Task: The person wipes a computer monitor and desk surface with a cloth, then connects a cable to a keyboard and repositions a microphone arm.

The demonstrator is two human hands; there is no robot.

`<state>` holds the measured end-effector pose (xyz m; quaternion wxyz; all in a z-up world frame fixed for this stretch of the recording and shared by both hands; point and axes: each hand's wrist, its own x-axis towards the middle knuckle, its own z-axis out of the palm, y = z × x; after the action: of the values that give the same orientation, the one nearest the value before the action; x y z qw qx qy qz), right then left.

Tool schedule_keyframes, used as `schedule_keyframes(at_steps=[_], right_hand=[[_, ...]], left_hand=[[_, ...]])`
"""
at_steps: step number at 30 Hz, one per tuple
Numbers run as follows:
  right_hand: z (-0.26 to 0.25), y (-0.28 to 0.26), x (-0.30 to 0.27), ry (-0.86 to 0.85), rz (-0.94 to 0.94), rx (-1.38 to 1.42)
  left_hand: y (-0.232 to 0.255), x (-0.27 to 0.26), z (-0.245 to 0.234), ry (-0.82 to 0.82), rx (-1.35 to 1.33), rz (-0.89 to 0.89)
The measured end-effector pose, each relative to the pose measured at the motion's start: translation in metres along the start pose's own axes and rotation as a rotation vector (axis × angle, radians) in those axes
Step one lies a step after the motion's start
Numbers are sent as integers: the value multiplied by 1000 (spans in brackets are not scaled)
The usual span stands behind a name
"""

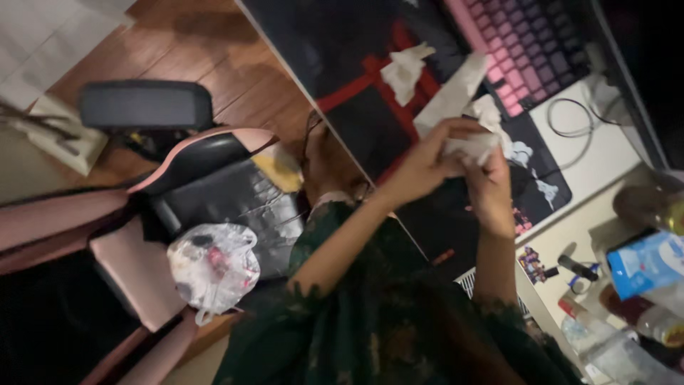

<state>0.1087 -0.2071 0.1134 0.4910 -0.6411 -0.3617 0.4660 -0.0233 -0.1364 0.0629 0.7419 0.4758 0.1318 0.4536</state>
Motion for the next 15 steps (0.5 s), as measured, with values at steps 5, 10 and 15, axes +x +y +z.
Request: schedule_keyframes(at_steps=[5, 10, 15], right_hand=[[-39, 31, -3, 129, 56, -210], [-67, 55, 8, -18, -195, -288], [-73, 59, 17, 23, -441, -715]], left_hand=[[-6, -18, 25, 310, 97, -164], [-9, -34, 30, 461, 248, -62], [-17, -36, 26, 651, 217, 119]])
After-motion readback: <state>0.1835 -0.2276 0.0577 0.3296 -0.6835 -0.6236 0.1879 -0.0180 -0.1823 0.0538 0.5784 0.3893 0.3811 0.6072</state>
